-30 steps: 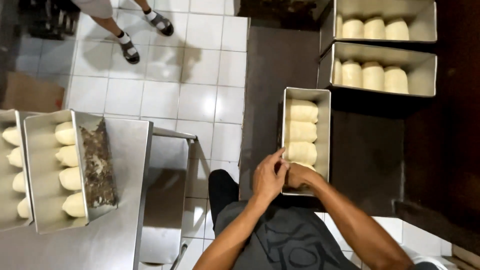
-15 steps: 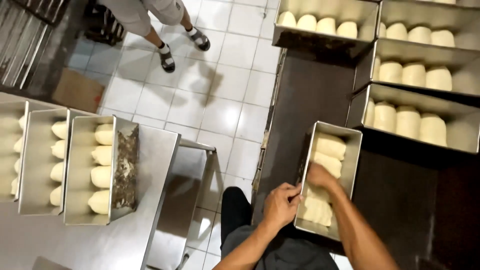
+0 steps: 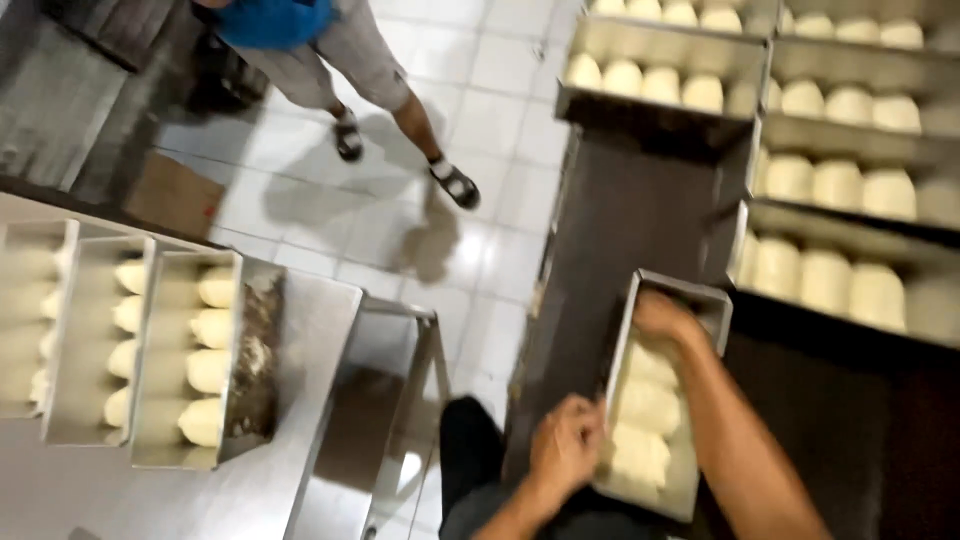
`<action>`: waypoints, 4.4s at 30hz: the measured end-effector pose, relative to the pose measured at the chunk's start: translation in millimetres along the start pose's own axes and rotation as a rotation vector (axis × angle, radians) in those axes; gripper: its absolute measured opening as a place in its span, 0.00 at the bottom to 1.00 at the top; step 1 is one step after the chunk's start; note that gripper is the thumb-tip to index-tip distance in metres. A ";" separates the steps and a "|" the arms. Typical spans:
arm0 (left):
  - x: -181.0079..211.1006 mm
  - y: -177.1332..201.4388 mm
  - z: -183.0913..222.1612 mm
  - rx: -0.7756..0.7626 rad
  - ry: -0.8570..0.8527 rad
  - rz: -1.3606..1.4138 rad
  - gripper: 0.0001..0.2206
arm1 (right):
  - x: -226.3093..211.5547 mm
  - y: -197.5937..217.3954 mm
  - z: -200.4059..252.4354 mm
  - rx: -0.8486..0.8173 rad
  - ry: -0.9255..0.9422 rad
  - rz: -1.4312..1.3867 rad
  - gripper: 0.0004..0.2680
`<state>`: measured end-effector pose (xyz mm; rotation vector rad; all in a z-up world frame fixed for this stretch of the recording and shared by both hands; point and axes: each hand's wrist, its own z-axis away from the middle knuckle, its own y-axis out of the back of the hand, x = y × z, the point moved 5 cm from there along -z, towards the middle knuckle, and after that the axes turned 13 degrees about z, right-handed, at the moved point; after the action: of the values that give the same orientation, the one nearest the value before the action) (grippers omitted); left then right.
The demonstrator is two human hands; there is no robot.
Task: Placing rolled pieces of bread dough into metal loaf pans.
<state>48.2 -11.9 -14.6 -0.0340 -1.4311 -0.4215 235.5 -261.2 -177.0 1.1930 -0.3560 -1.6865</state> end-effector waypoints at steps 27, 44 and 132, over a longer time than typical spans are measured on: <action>29.4 -1.5 1.7 -0.122 -0.050 -0.144 0.11 | -84.3 -207.0 172.3 -0.231 0.038 0.137 0.10; 127.5 -127.8 -29.0 -0.045 -0.501 -0.662 0.19 | -46.5 -29.3 422.4 0.466 -0.133 -0.608 0.09; 40.0 7.2 -26.5 -0.174 -0.032 -0.058 0.09 | -33.3 -119.3 128.1 -0.358 -0.306 0.105 0.09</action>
<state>78.7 -22.9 21.5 -0.1405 -1.4263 -0.5947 63.5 -215.3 -182.0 0.6463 -0.2816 -1.7527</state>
